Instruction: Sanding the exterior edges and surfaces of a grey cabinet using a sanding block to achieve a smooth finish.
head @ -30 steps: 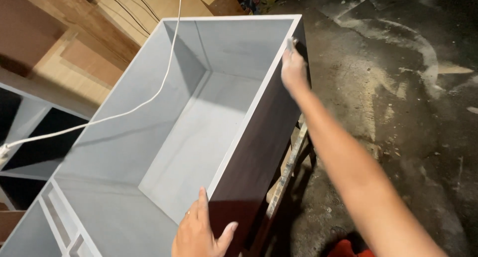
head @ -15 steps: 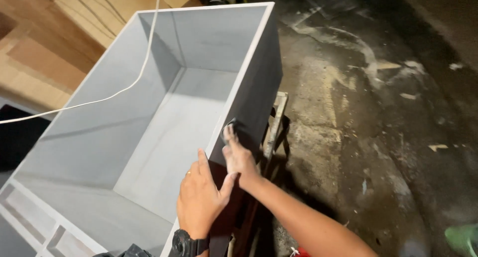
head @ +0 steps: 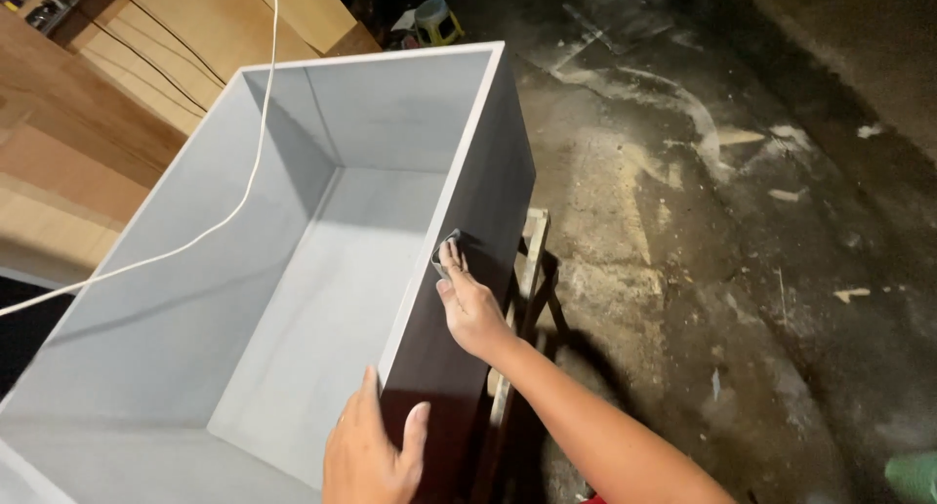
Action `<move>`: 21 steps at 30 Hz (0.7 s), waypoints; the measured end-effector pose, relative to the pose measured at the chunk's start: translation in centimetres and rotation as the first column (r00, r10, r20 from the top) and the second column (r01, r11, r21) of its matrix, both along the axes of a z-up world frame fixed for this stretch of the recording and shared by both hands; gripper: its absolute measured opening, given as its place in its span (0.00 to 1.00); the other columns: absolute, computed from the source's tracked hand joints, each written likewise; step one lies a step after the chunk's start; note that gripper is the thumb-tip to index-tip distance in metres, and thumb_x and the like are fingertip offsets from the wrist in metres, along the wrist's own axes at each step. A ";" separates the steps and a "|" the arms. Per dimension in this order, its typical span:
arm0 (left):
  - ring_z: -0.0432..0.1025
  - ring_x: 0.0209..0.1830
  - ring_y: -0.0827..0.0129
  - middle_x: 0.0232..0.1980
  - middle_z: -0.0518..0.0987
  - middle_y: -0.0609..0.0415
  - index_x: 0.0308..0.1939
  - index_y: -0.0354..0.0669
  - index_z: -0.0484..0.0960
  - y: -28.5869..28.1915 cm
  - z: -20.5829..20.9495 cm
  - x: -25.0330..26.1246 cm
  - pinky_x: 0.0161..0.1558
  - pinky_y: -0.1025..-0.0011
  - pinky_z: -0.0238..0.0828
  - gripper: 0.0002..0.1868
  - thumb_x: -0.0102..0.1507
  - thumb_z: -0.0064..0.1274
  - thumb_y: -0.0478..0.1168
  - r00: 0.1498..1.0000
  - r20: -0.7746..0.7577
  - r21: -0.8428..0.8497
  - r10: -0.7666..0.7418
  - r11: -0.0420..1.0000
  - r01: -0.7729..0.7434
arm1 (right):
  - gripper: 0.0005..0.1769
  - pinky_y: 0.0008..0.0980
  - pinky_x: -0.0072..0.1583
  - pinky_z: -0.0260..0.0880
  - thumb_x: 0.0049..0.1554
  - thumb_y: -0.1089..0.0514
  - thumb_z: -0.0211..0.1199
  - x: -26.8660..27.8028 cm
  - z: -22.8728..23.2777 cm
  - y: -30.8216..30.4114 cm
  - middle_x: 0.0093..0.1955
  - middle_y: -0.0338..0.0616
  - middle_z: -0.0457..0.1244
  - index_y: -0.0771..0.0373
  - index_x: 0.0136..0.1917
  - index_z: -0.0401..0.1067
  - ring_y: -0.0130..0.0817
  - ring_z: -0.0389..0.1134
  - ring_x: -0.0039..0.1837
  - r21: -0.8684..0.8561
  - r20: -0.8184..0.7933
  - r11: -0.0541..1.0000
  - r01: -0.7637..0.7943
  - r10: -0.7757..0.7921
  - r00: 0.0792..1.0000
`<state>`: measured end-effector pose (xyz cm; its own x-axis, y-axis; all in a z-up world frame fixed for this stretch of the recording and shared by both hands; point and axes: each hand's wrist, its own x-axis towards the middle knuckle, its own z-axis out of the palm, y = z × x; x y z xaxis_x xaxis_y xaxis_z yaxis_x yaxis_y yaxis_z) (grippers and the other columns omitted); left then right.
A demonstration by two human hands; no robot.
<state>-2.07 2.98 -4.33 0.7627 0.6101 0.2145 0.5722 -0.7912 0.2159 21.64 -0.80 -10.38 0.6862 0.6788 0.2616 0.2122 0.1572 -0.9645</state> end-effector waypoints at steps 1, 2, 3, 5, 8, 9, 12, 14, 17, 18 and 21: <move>0.76 0.66 0.46 0.69 0.80 0.43 0.78 0.36 0.68 0.2 -0.8 0.2 0.59 0.48 0.76 0.48 0.64 0.50 0.67 0.996 0.062 -0.002 0.071 0.997 -0.071 | 0.36 0.43 0.88 0.31 0.74 0.53 0.43 1.5 -0.1 0.3 0.92 0.58 0.35 0.65 0.89 0.40 0.47 0.33 0.92 0.001 0.015 1.000 0.006 -0.006 1.000; 0.78 0.66 0.47 0.67 0.83 0.43 0.72 0.35 0.75 0.3 -1.6 0.5 0.60 0.49 0.77 0.45 0.63 0.51 0.67 0.982 0.123 -0.008 0.142 0.990 -0.142 | 0.36 0.43 0.88 0.31 0.74 0.54 0.43 3.0 -0.2 0.7 0.92 0.60 0.35 0.66 0.89 0.39 0.48 0.33 0.92 0.002 0.030 1.000 0.013 -0.013 0.999; 0.78 0.66 0.47 0.67 0.83 0.43 0.72 0.35 0.75 0.3 -1.8 1.3 0.60 0.49 0.77 0.45 0.63 0.51 0.67 0.981 0.122 -0.008 0.148 0.989 -0.148 | 0.36 0.43 0.88 0.31 0.74 0.54 0.43 4.7 -0.4 1.0 0.92 0.60 0.35 0.66 0.89 0.39 0.48 0.33 0.92 0.002 0.029 1.000 0.006 -0.006 1.000; 0.82 0.57 0.53 0.58 0.87 0.53 0.64 0.40 0.81 0.6 -1.9 3.1 0.52 0.55 0.79 0.42 0.64 0.45 0.71 0.938 0.058 -0.032 0.342 0.940 -0.341 | 0.36 0.43 0.88 0.30 0.74 0.54 0.44 8.2 -0.7 2.1 0.93 0.58 0.34 0.66 0.89 0.40 0.46 0.32 0.92 0.027 0.005 1.000 0.009 -0.009 1.000; 0.81 0.58 0.47 0.61 0.86 0.51 0.71 0.47 0.78 1.4 -2.4 6.3 0.54 0.51 0.79 0.41 0.64 0.44 0.70 0.936 0.009 -0.072 0.352 0.934 -0.350 | 0.36 0.40 0.88 0.33 0.73 0.53 0.45 13.2 -0.6 3.4 0.92 0.56 0.37 0.65 0.89 0.41 0.44 0.35 0.92 0.004 0.018 0.999 0.054 -0.054 0.998; 0.81 0.58 0.47 0.61 0.86 0.51 0.71 0.47 0.78 1.8 -2.8 7.0 0.54 0.51 0.79 0.41 0.64 0.44 0.70 0.935 0.009 -0.068 0.354 0.933 -0.353 | 0.36 0.40 0.88 0.33 0.73 0.53 0.45 14.9 -0.7 4.0 0.92 0.56 0.37 0.65 0.89 0.41 0.44 0.35 0.92 0.008 0.016 0.999 0.051 -0.051 0.999; 0.82 0.58 0.51 0.61 0.88 0.56 0.71 0.54 0.80 2.7 -3.6 9.0 0.56 0.53 0.79 0.40 0.62 0.44 0.70 0.921 0.017 -0.041 0.389 0.921 -0.388 | 0.35 0.35 0.86 0.36 0.73 0.53 0.46 19.9 -0.2 5.2 0.92 0.53 0.39 0.63 0.89 0.45 0.40 0.41 0.91 0.029 -0.010 0.993 0.110 -0.110 0.994; 0.81 0.63 0.52 0.68 0.84 0.57 0.75 0.55 0.74 2.9 -3.0 10.2 0.60 0.56 0.79 0.45 0.60 0.47 0.72 0.915 -0.065 -0.146 0.397 0.904 -0.402 | 0.38 0.31 0.58 0.64 0.72 0.44 0.42 22.8 1.7 5.3 0.91 0.44 0.45 0.50 0.91 0.41 0.33 0.72 0.43 -0.168 -0.009 0.976 0.138 -0.142 0.990; 0.83 0.55 0.51 0.60 0.89 0.54 0.69 0.52 0.82 3.0 -5.6 10.3 0.60 0.58 0.78 0.44 0.53 0.60 0.69 0.898 0.097 -0.026 0.429 0.903 -0.428 | 0.36 0.30 0.82 0.46 0.73 0.50 0.45 28.3 0.3 7.7 0.93 0.44 0.38 0.56 0.90 0.42 0.43 0.42 0.91 -0.089 0.063 0.975 0.202 -0.197 0.978; 0.83 0.55 0.51 0.60 0.89 0.54 0.69 0.52 0.82 2.9 -5.7 10.5 0.60 0.58 0.78 0.44 0.53 0.60 0.69 0.896 0.096 -0.023 0.433 0.901 -0.433 | 0.36 0.30 0.82 0.46 0.73 0.50 0.45 29.7 1.0 8.0 0.93 0.44 0.38 0.56 0.90 0.42 0.43 0.42 0.91 -0.087 0.060 0.977 0.197 -0.192 0.980; 0.84 0.51 0.52 0.55 0.90 0.54 0.68 0.48 0.83 2.6 -5.7 10.5 0.56 0.57 0.79 0.45 0.53 0.60 0.68 0.893 0.203 -0.007 0.401 0.913 -0.409 | 0.37 0.31 0.46 0.62 0.71 0.40 0.42 33.5 1.7 9.1 0.73 0.59 0.69 0.44 0.91 0.47 0.38 0.61 0.31 -0.230 0.003 0.942 0.245 -0.251 0.968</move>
<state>8.38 5.57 -10.07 0.3916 0.8466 0.3605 0.7937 -0.5090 0.3330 55.18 8.27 -8.68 0.8447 0.5256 0.1008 0.1913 -0.1207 -0.9741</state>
